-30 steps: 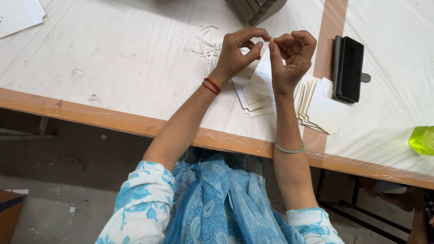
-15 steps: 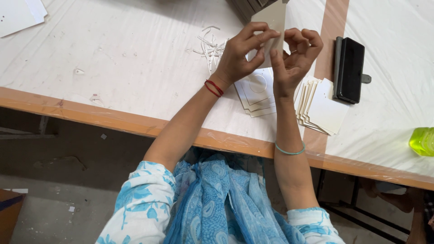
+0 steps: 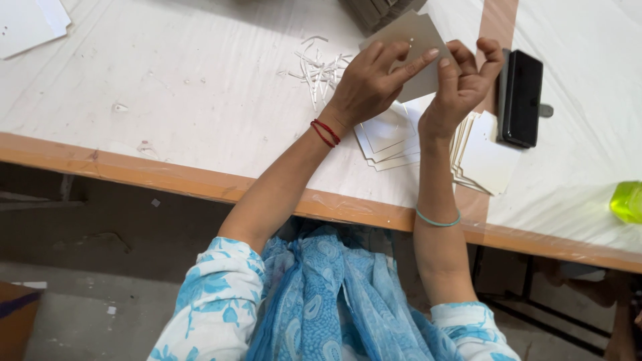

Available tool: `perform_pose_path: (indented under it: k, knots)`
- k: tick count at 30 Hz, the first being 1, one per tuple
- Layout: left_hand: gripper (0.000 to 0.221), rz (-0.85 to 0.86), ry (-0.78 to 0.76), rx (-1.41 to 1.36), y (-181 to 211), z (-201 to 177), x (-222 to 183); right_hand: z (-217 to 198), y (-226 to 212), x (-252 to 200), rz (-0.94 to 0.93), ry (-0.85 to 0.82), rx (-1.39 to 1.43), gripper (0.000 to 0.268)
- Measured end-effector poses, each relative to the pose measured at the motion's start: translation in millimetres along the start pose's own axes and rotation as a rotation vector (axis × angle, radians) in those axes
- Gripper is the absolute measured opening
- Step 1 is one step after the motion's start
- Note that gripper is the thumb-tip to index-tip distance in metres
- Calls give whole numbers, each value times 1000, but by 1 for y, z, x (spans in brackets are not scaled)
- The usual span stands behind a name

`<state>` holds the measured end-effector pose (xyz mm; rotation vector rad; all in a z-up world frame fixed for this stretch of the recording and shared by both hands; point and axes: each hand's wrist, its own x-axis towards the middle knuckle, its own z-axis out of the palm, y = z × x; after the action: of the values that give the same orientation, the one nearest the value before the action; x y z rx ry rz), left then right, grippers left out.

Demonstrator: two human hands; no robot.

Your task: The recorder is assembling small paper frames or inserts by hand at a workshop table.

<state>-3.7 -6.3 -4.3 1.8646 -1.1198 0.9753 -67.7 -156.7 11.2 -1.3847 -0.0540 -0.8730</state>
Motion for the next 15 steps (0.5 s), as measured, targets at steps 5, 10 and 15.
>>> perform_pose_path:
  k: [5,10,15]
  knots:
    - [59,54,-77,-97,9,2,0,-22,-14,7,4,47,12,49]
    - [55,100,-100,-238,13,-2,5,-104,-60,23,4,-11,-123,45]
    - [52,77,-61,-228,16,-5,9,-158,-112,16,586,-11,-420,47]
